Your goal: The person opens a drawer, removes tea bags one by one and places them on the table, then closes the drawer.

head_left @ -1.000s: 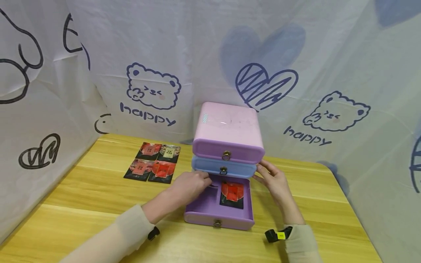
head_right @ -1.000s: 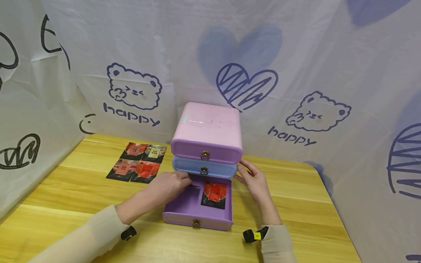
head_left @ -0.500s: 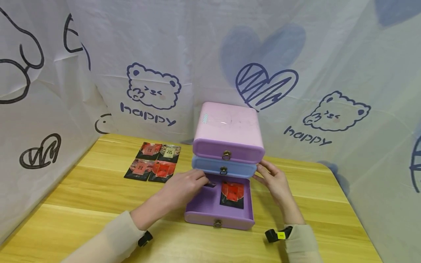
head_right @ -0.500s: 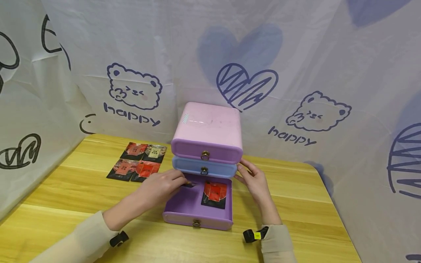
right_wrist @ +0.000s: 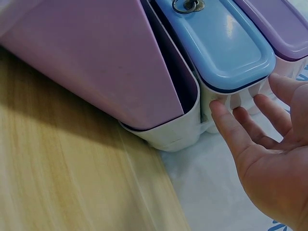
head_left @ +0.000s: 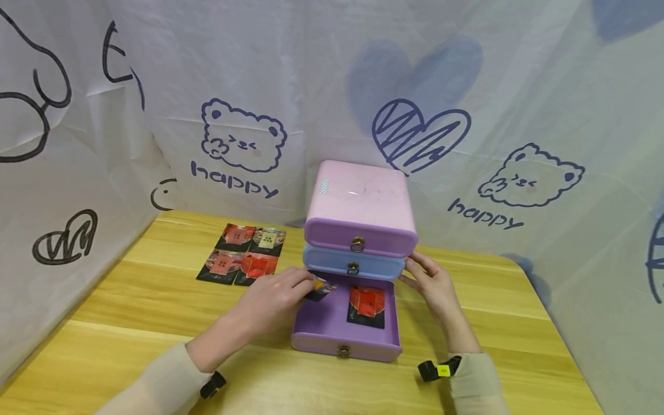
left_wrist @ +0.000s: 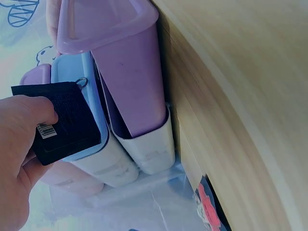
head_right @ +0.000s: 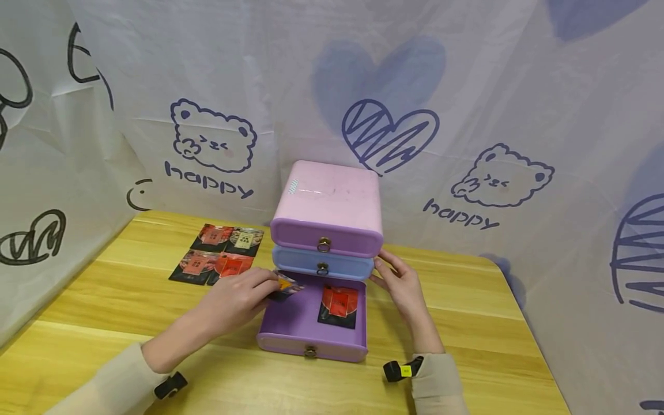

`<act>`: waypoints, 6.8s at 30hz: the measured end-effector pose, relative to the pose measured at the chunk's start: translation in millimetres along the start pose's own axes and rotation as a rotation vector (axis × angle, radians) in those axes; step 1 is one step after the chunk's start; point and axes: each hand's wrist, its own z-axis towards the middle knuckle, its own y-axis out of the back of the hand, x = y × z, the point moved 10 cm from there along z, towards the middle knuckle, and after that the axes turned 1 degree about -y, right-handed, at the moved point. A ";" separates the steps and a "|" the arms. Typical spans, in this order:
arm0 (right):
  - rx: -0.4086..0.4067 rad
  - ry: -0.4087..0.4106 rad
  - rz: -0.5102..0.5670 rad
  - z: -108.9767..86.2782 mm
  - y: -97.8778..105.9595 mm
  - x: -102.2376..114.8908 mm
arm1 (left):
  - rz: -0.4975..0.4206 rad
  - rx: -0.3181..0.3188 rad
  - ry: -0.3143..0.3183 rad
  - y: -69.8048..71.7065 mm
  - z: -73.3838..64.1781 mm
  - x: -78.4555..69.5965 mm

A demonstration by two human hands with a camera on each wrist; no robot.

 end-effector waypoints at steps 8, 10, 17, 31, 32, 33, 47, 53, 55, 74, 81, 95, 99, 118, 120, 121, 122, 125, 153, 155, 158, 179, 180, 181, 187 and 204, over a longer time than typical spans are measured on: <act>-0.003 -0.007 -0.001 0.9 -0.3 -1.3 | 0.036 -0.030 0.017 9.3 -16.5 8.8; -0.001 -0.010 -0.008 0.9 -0.4 -1.5 | 0.045 -0.035 0.023 11.6 -21.9 10.9; -0.007 -0.013 0.001 1.2 0.1 -1.2 | 0.050 -0.022 0.074 21.6 -39.1 21.6; -0.005 -0.025 0.000 0.9 -0.4 -1.4 | 0.082 0.017 0.157 41.1 -73.3 46.4; -0.004 -0.022 0.003 1.0 -0.6 -1.0 | 0.090 0.015 0.164 43.2 -75.9 49.0; -0.005 -0.020 0.006 1.0 -0.5 -0.6 | 0.097 0.013 0.170 45.3 -78.3 51.4; -0.005 -0.020 0.000 2.3 -0.4 -2.0 | 0.162 0.122 0.297 56.0 -115.3 88.3; -0.009 -0.023 -0.012 1.9 0.4 -2.5 | 0.159 0.244 0.385 48.5 -129.0 103.8; -0.010 -0.027 -0.019 1.5 0.7 -3.1 | 0.154 0.293 0.416 44.3 -133.6 109.0; -0.011 -0.034 -0.017 1.2 -0.1 -4.8 | 0.084 0.504 0.491 18.0 -151.8 116.5; -0.013 -0.025 0.002 0.9 -0.5 -3.9 | 0.055 0.619 0.483 6.2 -159.9 115.1; -0.007 -0.002 -0.004 0.6 -0.9 -0.9 | -0.086 0.727 0.618 -4.9 -170.9 118.9; -0.009 -0.003 -0.009 0.5 -0.2 -0.9 | -0.089 0.730 0.629 -6.2 -171.2 118.6; -0.004 -0.006 0.005 2.3 -1.4 -1.9 | -0.047 0.728 0.600 -7.1 -168.3 117.5; -0.004 -0.006 0.005 2.1 -1.6 -1.8 | -0.045 0.731 0.599 -7.2 -168.2 117.4; -0.005 -0.006 0.005 2.1 -1.5 -1.7 | -0.043 0.731 0.599 -7.1 -168.2 117.5; -0.005 -0.006 0.005 2.0 -1.5 -1.6 | -0.043 0.732 0.601 -7.0 -168.3 117.5; -0.005 -0.003 0.009 1.8 -1.4 -1.0 | -0.041 0.731 0.604 -6.5 -168.3 117.5; -0.008 -0.019 0.026 0.6 -1.4 -0.7 | 0.072 0.310 0.290 17.0 -79.7 72.4; -0.009 -0.018 0.025 0.5 -1.2 -0.9 | 0.069 0.299 0.276 13.7 -71.9 68.0; -0.010 -0.018 0.023 0.4 -0.8 -2.1 | 0.068 0.288 0.251 8.4 -60.7 60.7; -0.009 -0.020 0.034 0.5 -0.7 -0.7 | -0.096 0.376 0.011 -38.7 15.4 7.0; -0.009 -0.019 0.032 0.7 -0.6 -0.8 | -0.095 0.386 0.003 -41.3 18.8 5.2; -0.010 -0.019 0.032 0.8 -0.4 -1.0 | -0.095 0.395 -0.006 -44.2 22.2 3.3; -0.010 -0.014 0.039 0.7 0.2 -0.9 | -0.102 0.430 -0.073 -62.8 40.1 -8.1; 0.001 0.012 0.016 1.3 0.8 -2.2 | 0.010 0.718 -0.180 -125.5 51.2 -29.8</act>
